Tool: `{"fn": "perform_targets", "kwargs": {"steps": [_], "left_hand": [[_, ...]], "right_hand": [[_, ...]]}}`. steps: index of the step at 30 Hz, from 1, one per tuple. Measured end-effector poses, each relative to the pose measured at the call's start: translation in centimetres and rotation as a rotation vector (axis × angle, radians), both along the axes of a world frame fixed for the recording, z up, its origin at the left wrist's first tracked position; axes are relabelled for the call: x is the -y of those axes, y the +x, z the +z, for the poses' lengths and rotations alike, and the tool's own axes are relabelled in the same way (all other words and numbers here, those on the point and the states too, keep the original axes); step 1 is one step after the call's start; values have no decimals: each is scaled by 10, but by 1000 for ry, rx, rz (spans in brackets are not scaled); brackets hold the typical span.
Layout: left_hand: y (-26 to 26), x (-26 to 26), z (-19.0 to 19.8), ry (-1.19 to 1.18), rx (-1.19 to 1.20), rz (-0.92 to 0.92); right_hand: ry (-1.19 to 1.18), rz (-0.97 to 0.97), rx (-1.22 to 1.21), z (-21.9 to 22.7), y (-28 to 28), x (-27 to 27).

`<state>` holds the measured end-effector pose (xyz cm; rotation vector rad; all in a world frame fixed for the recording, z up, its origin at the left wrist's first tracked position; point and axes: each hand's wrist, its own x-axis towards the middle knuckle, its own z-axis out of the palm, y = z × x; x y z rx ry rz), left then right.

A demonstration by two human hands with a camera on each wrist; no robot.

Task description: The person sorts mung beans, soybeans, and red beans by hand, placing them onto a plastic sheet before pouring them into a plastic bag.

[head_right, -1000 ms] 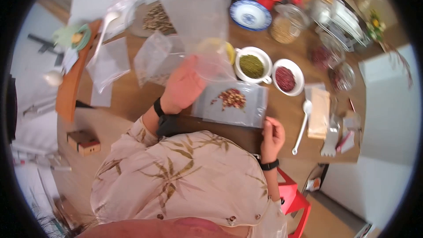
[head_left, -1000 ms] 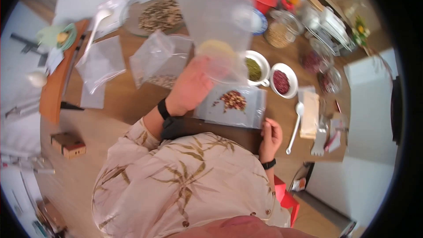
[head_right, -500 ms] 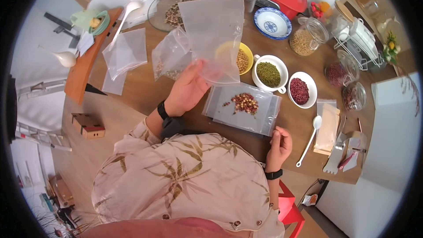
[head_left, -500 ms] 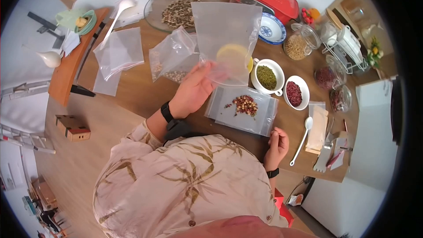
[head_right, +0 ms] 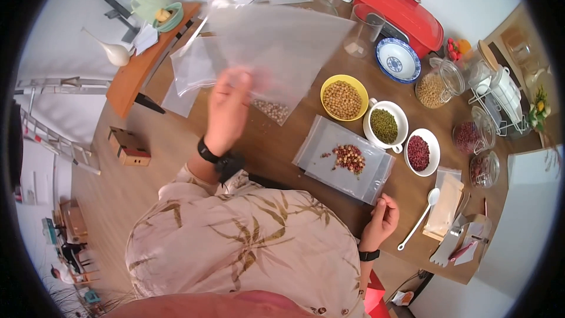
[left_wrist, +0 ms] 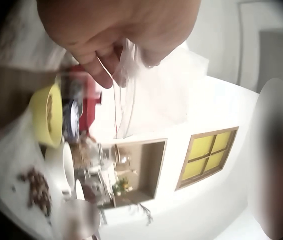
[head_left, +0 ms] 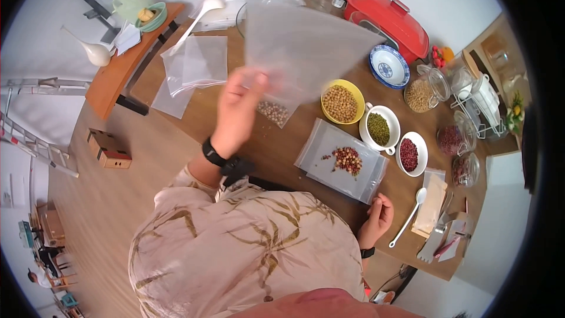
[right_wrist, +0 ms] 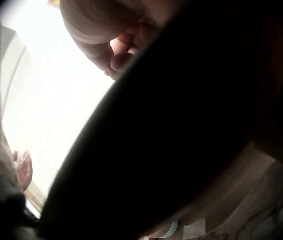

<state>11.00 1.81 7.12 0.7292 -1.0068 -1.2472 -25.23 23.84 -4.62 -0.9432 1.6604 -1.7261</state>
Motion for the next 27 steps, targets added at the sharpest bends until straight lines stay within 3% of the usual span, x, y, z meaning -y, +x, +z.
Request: {"fn": "perform_targets", "kwargs": {"steps": [1, 3, 7, 10, 12, 15, 18, 20, 23, 25, 26, 27], "left_hand": [[15, 6, 4, -72, 182, 242], [51, 23, -1, -31, 363, 535], [108, 53, -29, -206, 422, 695], [130, 56, -39, -271, 630, 768], [133, 51, -43, -255, 1085, 851], [122, 46, -62, -143, 1148, 753], [113, 39, -75, -230, 1295, 677], [105, 27, -71, -227, 1263, 679], [91, 6, -49, -284, 1400, 741], [78, -8, -37, -446, 1415, 855], [72, -16, -35, -447, 1413, 827], [68, -24, -34, -490, 1330, 646]], "right_hand": [[-4, 6, -5, 0, 0, 0], [-10, 12, -11, 1, 1, 0], [-5, 20, -23, 1, 3, 2], [-4, 18, -27, 0, 2, 2], [1, 18, -27, 0, 2, 2], [0, 29, -44, 2, 2, 2], [-1, 25, -72, 2, 5, 3], [9, 2, -89, 2, 5, 2], [-5, 17, -80, 1, 3, 1], [6, 21, -81, 5, 5, 1], [2, 37, -81, 6, 5, 1], [5, 46, -81, 0, 2, 0]]}}
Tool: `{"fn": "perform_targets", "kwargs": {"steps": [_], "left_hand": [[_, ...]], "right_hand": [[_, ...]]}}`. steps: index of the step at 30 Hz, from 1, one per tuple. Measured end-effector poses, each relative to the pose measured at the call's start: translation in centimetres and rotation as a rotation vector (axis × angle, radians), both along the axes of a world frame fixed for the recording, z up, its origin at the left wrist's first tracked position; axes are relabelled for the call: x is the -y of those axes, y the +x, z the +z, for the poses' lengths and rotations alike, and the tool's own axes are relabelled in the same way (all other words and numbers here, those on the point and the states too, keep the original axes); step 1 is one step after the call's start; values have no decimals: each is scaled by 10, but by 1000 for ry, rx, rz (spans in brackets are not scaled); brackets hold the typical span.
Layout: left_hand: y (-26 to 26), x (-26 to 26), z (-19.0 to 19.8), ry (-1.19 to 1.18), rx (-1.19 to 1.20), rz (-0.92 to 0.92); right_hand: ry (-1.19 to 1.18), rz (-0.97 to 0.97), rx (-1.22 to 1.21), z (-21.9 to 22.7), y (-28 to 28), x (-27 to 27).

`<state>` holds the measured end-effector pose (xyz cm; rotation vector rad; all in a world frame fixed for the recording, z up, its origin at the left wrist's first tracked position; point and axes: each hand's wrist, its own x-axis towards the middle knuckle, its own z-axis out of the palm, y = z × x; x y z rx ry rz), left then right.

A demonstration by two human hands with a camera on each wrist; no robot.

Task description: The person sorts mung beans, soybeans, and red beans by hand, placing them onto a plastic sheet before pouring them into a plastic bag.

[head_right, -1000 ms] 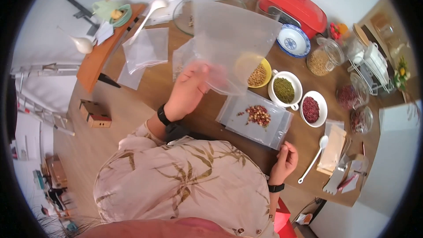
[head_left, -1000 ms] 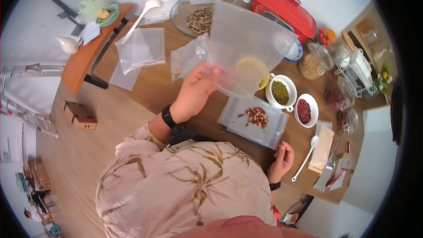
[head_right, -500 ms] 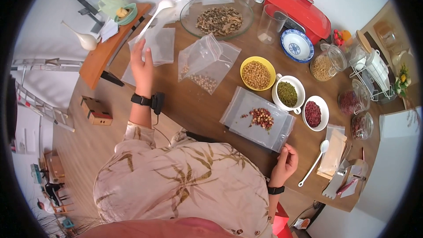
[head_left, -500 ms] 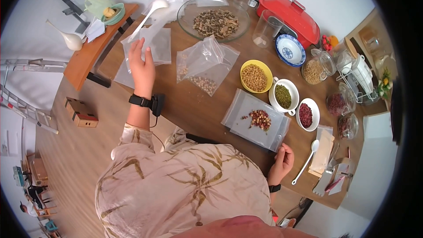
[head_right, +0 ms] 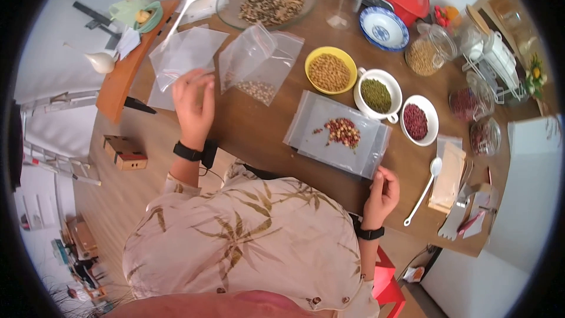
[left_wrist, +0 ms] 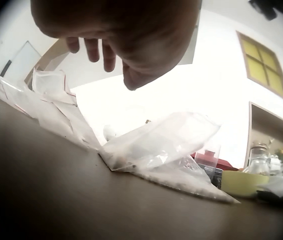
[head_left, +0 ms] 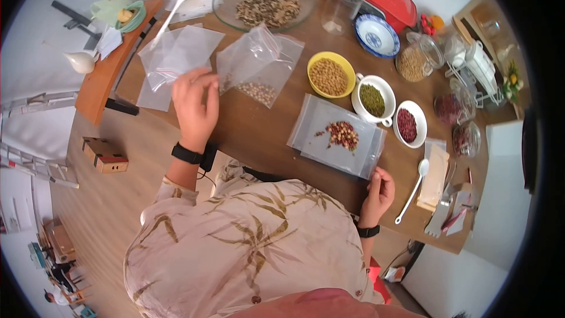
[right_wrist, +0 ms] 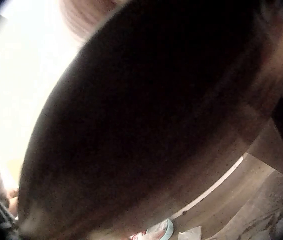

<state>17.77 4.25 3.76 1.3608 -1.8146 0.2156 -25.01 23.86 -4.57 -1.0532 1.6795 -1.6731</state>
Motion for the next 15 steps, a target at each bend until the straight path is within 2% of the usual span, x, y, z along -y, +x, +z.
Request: {"fn": "perform_targets", "kwargs": {"steps": [1, 2, 4, 5, 7, 13, 15], "left_hand": [[-4, -7, 2, 63, -49, -172], [-14, -13, 3, 54, 15, -351], [-29, -24, 3, 246, 78, -712], [-38, -32, -1, 257, 78, -718], [-56, -46, -11, 374, 89, -892], [-75, -58, -35, 378, 313, -959], [-78, -61, -36, 381, 309, -929]], "right_hand": [[14, -18, 1, -1, -1, 0], [10, -22, -10, -1, 0, 0], [1, -26, -17, 0, 2, 1], [12, -32, -14, 0, 2, 0], [4, -28, -15, 1, 2, 0], [8, -23, -15, 4, 5, 0], [18, -22, -18, 6, 7, 1]]}}
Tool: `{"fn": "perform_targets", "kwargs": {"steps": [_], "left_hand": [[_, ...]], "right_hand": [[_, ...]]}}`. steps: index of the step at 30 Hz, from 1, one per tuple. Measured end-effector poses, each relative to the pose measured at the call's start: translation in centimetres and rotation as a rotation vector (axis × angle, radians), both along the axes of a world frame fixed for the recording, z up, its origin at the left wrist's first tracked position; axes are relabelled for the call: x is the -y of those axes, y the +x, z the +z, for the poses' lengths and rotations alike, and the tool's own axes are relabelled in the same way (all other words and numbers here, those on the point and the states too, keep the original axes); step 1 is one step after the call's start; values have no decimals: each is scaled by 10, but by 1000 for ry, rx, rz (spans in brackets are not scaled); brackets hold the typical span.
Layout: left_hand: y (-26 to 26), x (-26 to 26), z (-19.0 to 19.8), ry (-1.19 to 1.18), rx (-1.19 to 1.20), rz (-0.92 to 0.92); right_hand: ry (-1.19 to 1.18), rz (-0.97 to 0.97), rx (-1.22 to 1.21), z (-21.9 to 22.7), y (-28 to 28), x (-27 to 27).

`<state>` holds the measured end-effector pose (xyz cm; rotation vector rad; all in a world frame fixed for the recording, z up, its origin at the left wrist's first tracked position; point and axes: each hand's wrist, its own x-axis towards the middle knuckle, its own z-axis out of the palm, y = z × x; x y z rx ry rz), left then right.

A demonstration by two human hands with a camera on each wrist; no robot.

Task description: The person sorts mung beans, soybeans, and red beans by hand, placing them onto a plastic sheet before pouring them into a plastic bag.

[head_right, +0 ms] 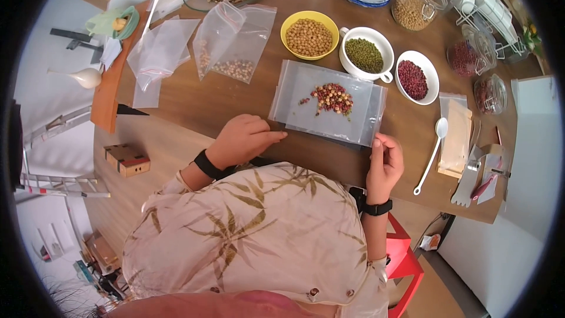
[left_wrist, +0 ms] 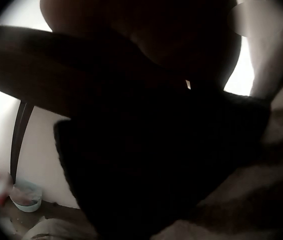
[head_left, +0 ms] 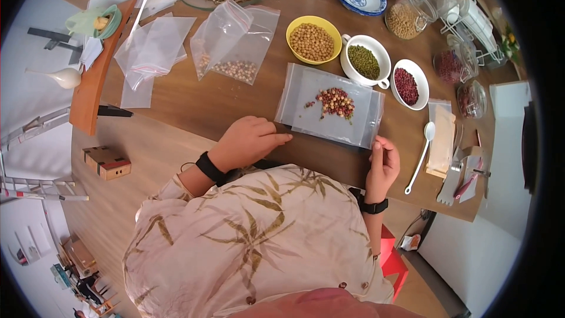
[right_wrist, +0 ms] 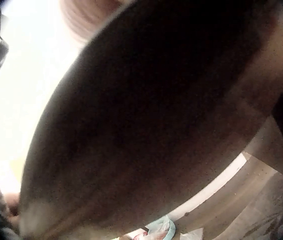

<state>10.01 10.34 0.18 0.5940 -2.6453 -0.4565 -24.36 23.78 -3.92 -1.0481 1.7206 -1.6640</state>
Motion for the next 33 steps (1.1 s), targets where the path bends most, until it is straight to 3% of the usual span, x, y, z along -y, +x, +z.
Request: {"fn": "perform_targets", "kwargs": {"steps": [11, 14, 16, 20, 25, 33], "left_hand": [[0, -3, -8, 54, -112, 87], [4, -6, -11, 142, -222, 170], [6, -11, -7, 397, -237, 356], [1, -14, -3, 416, -245, 382], [-10, -15, -3, 170, -196, 346], [-4, -16, -13, 143, -245, 301]], "right_hand": [[2, 20, -21, 1, 1, 0], [9, 29, -22, 0, -1, 0], [-6, 31, -41, 0, 0, 0], [7, 28, -39, -1, 0, 1], [16, 28, -35, 4, 3, 1], [-89, -62, 48, 2, 0, -3]]}}
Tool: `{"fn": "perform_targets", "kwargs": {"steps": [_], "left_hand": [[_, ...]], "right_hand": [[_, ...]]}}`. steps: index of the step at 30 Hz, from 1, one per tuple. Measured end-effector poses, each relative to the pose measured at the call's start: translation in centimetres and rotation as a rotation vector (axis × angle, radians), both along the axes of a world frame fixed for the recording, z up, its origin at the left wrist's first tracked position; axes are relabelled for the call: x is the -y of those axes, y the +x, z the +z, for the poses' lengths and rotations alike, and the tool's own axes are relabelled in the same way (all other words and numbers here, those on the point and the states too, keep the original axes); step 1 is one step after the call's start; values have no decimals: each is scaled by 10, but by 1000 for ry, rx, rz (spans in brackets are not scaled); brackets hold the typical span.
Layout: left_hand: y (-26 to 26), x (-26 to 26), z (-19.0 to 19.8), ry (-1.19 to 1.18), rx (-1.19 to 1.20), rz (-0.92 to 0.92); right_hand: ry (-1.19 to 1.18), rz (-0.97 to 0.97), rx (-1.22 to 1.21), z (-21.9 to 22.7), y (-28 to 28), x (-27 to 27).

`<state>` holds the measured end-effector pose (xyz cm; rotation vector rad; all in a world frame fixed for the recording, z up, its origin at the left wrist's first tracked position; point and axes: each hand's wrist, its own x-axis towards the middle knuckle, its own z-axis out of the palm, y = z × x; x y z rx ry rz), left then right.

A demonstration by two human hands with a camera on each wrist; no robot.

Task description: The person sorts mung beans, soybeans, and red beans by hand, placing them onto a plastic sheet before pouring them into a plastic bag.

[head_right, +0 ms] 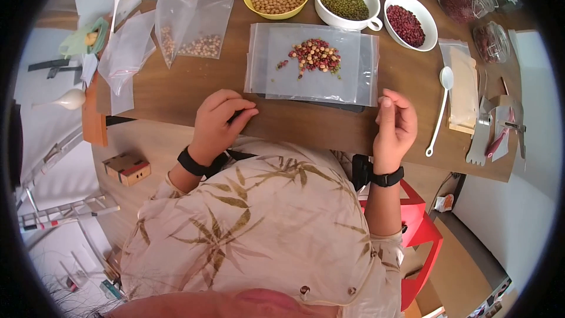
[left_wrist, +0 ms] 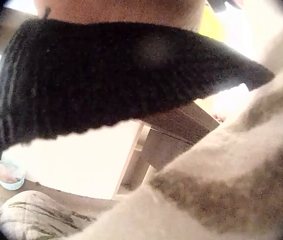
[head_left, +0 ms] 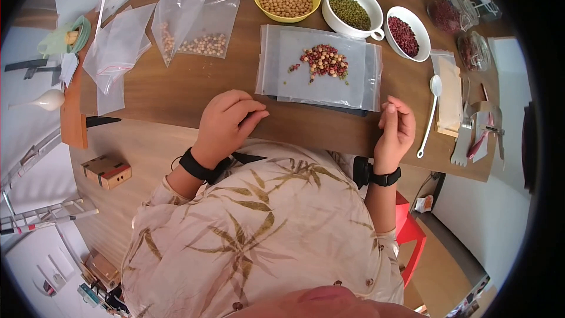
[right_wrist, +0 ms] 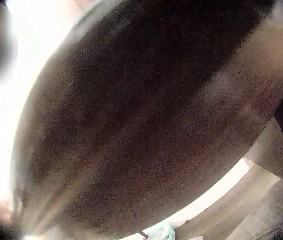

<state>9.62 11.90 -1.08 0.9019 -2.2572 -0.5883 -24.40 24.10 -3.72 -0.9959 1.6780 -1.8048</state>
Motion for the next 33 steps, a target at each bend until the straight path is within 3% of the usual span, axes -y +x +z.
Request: {"fn": "perform_targets", "kwargs": {"steps": [2, 4, 5, 7, 8, 9, 11, 12, 13, 14, 17, 21, 23, 25, 27, 29, 31, 33], "left_hand": [[5, -1, 4, 27, -3, -15], [10, 1, 11, 176, -53, -201], [9, -2, 15, 158, -63, -195], [8, -12, 25, 1008, -479, -240], [7, -6, 31, 1156, -501, -333], [4, 1, 33, 1143, -512, -325], [-12, 13, 37, 1578, -453, -451], [-18, 14, 38, 1562, -457, -457], [-26, 16, 36, 1730, -514, -496], [-32, 17, 34, 1901, -569, -537], [-42, 13, 36, 2046, -588, -597], [-38, 17, 32, 2008, -537, -499], [-36, 33, 34, 1928, -642, -486], [-40, 53, 49, 1851, -740, -476], [-49, 76, 81, 1470, -909, -294], [-63, 103, 80, 1348, -948, -286], [-80, 116, 82, 1226, -989, -277], [-94, 121, 84, 1008, -918, -122]], "right_hand": [[-111, -51, 109, -5, -8, -3], [-181, -57, 187, -2, -14, -6], [-243, -59, 272, 2, -15, -6], [-202, -69, 222, 15, -10, -14], [-193, -28, 57, 25, -2, -15], [-183, 8, -108, 36, 7, -15], [-168, 270, -284, 63, 24, -9], [-125, 369, -380, 80, 36, -2], [-92, 471, -477, 97, 47, 8], [-89, 566, -545, 99, 55, 16], [-114, 688, -647, 92, 67, 29], [-30, 630, -478, 91, 57, 17], [-135, 372, -525, 63, 28, 8], [-31, 178, -154, 42, 13, -3], [1, 1, 6, 24, -4, -2], [-31, -74, 89, 8, -18, -3], [-27, -50, 94, -4, -22, -3], [-20, -26, 100, -5, -24, -5]]}}
